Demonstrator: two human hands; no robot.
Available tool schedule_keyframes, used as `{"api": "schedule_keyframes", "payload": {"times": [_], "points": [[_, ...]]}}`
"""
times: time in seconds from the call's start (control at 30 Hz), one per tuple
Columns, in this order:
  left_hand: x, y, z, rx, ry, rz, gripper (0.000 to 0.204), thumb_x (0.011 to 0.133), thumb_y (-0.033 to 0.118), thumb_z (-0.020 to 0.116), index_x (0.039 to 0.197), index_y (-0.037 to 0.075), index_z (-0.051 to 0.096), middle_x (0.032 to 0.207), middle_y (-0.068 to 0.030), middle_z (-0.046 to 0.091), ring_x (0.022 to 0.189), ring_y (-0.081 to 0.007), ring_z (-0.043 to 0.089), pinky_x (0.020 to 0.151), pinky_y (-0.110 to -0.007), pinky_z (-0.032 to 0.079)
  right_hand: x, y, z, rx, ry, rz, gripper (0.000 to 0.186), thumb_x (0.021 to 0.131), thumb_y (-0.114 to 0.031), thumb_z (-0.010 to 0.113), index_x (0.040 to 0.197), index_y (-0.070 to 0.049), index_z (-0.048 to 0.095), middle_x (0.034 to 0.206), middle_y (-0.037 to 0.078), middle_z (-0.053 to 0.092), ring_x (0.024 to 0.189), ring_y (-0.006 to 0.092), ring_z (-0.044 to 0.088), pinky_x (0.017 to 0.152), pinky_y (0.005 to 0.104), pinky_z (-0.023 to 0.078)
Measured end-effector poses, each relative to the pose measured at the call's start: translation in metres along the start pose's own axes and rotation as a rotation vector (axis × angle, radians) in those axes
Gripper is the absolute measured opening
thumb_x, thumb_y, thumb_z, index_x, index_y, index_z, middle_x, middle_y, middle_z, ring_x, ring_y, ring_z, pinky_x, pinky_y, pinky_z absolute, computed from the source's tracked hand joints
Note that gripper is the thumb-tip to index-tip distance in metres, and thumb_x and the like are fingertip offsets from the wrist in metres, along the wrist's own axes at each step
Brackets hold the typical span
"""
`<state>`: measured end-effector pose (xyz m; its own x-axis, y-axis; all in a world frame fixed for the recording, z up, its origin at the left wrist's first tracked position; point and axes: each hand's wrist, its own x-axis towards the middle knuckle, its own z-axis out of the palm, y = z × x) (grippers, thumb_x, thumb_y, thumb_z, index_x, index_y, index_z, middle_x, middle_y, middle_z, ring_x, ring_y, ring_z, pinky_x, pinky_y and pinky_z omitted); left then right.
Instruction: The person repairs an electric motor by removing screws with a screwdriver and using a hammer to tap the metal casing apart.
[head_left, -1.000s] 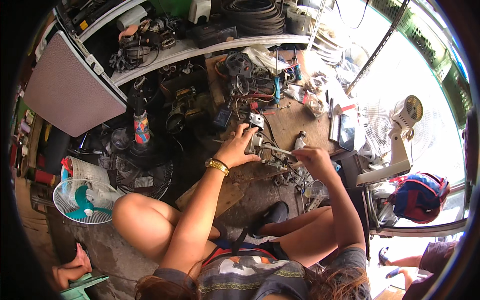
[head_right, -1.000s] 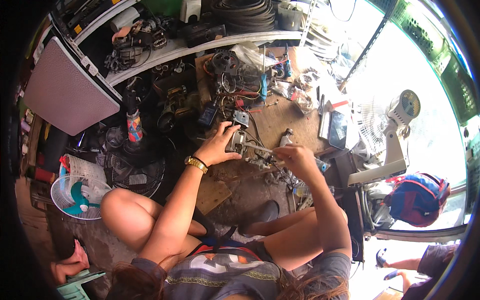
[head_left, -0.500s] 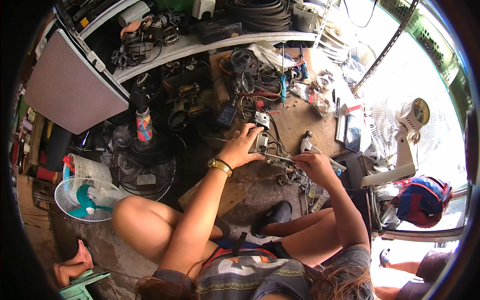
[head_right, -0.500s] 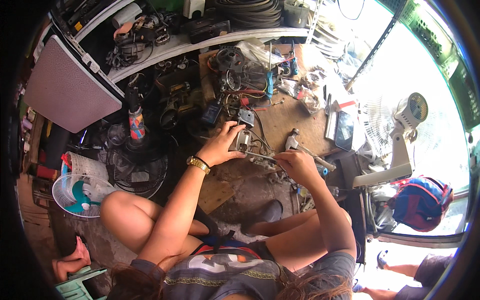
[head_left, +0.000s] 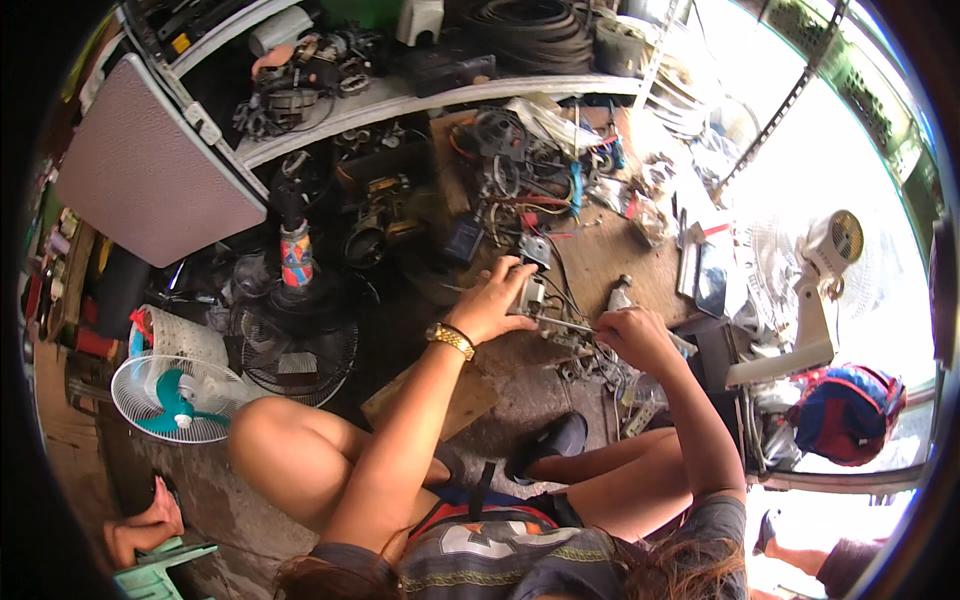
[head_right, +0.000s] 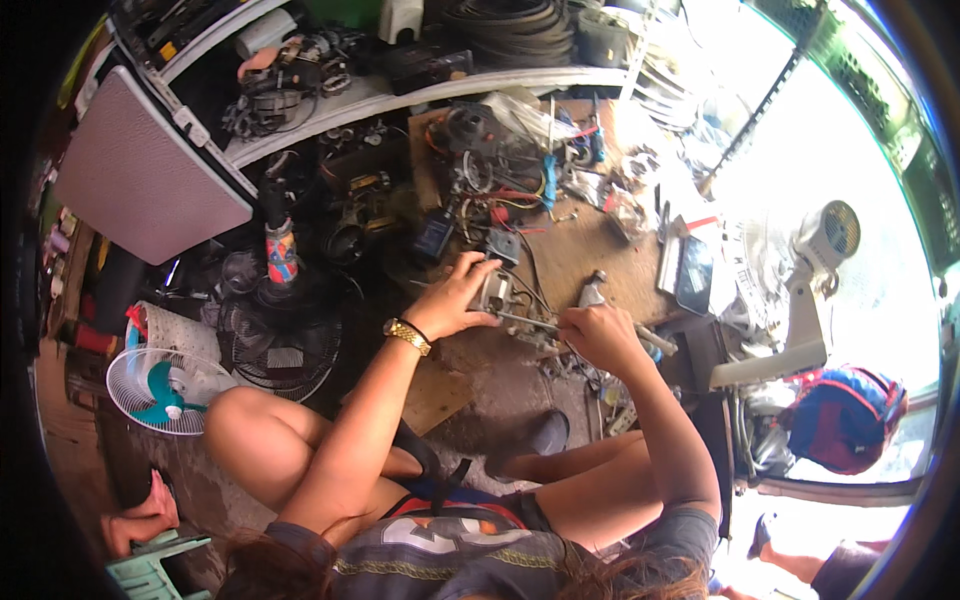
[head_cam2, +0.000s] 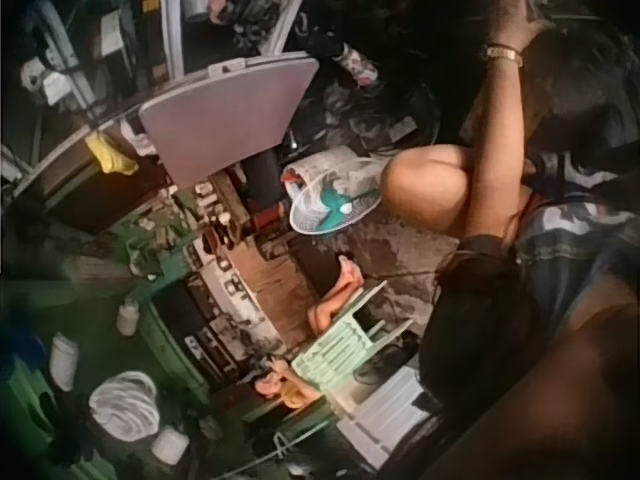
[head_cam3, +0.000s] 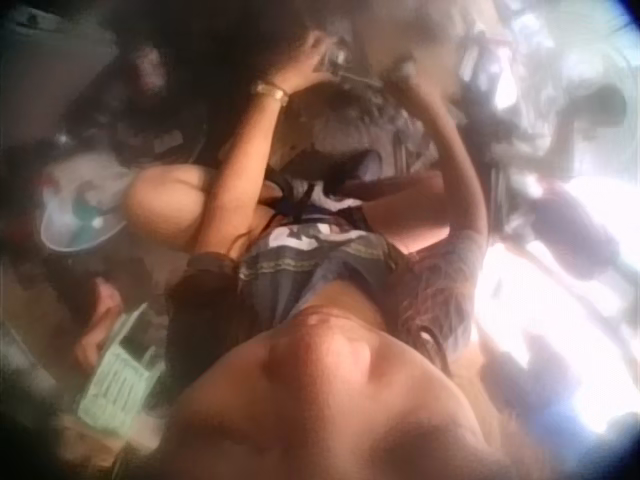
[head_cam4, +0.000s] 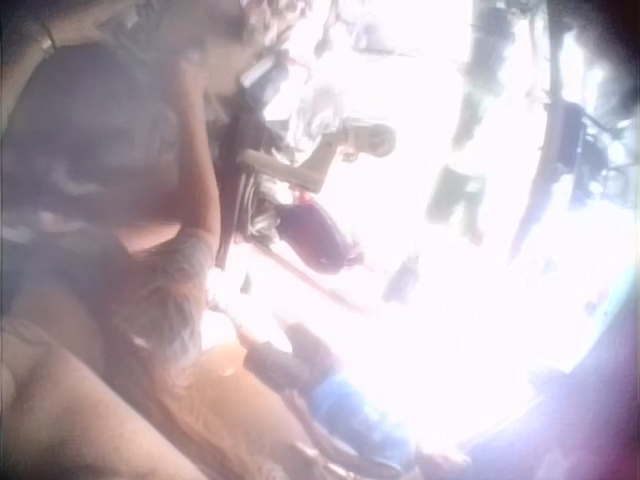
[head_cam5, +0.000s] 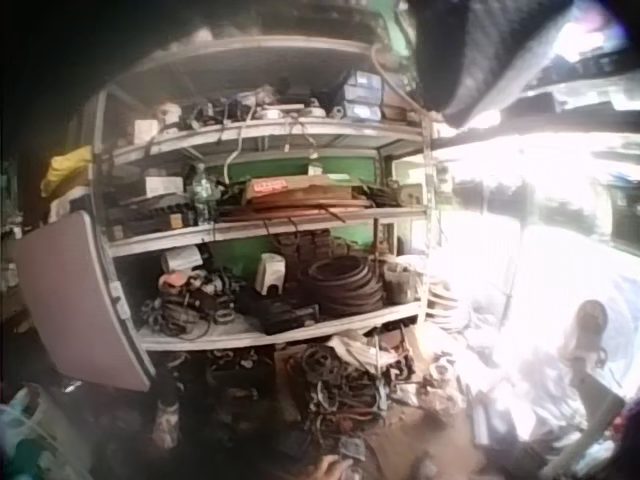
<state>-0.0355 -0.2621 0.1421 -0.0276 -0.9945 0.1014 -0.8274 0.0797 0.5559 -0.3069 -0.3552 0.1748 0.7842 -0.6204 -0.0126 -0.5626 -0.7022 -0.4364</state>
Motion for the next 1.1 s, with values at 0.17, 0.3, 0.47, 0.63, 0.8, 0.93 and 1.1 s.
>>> {"api": "schedule_keyframes", "payload": {"times": [0.17,0.3,0.47,0.63,0.8,0.93,1.1], "points": [[0.001,-0.009,0.001,-0.057,-0.036,0.023,0.093,0.070,0.038,0.086,0.146,0.016,0.038,0.143,-0.0172,0.034,0.124,-0.0413,0.049,0.102,-0.046,0.046,0.005,-0.019,-0.004,-0.032,0.137,0.022,0.013,0.080,-0.017,0.069,0.091,-0.010,0.069,0.078,0.014,0.068,0.079,0.0356,0.066,0.072,0.0446,0.051],[0.001,-0.006,-0.003,-0.063,-0.059,-0.024,0.098,0.066,0.034,0.089,0.147,0.016,0.036,0.146,-0.0162,0.032,0.125,-0.0405,0.050,0.102,-0.047,0.046,0.007,-0.032,-0.012,-0.017,0.106,-0.011,0.017,0.081,-0.016,0.069,0.096,-0.008,0.068,0.080,0.015,0.069,0.079,0.0361,0.066,0.072,0.0451,0.051],[0.005,-0.002,0.006,0.036,-0.076,-0.093,0.105,0.062,0.043,0.089,0.148,0.020,0.033,0.148,-0.0189,0.030,0.118,-0.0485,0.052,0.097,-0.053,0.049,0.008,-0.027,-0.010,-0.128,0.003,-0.035,0.018,0.083,-0.018,0.069,0.096,-0.007,0.068,0.082,0.015,0.070,0.079,0.0356,0.066,0.072,0.0444,0.050],[0.004,0.002,0.001,-0.002,-0.155,-0.145,0.110,0.062,0.044,0.088,0.151,0.021,0.029,0.156,-0.0214,0.021,0.126,-0.0541,0.045,0.102,-0.054,0.046,0.014,-0.042,-0.012,-0.096,0.090,0.058,0.021,0.080,-0.020,0.073,0.096,-0.007,0.066,0.084,0.013,0.069,0.081,0.0340,0.067,0.071,0.0439,0.050],[0.008,0.016,-0.018,-0.086,-0.257,-0.179,0.088,0.078,0.035,0.070,0.153,0.014,0.028,0.155,-0.0232,0.017,0.131,-0.0495,0.043,0.108,-0.048,0.040,0.013,-0.032,-0.011,-0.145,-0.009,-0.015,0.025,0.077,-0.016,0.073,0.097,-0.006,0.062,0.085,0.015,0.069,0.083,0.0342,0.067,0.071,0.0438,0.051],[0.009,-0.001,-0.016,-0.166,-0.261,-0.165,0.080,0.085,0.033,0.062,0.153,0.010,0.026,0.155,-0.0249,0.016,0.131,-0.0451,0.045,0.109,-0.045,0.039,0.022,-0.023,0.009,-0.283,0.018,-0.076,0.023,0.079,-0.012,0.068,0.099,-0.006,0.059,0.087,0.016,0.068,0.083,0.0345,0.067,0.070,0.0456,0.052],[0.014,-0.012,-0.003,-0.108,-0.205,-0.119,0.078,0.087,0.035,0.061,0.153,0.010,0.027,0.153,-0.0257,0.019,0.126,-0.0444,0.049,0.107,-0.046,0.040,0.024,-0.033,0.005,-0.234,0.169,-0.040,0.012,0.083,-0.012,0.063,0.092,-0.008,0.056,0.088,0.013,0.066,0.082,0.0349,0.068,0.067,0.0460,0.053]]}}
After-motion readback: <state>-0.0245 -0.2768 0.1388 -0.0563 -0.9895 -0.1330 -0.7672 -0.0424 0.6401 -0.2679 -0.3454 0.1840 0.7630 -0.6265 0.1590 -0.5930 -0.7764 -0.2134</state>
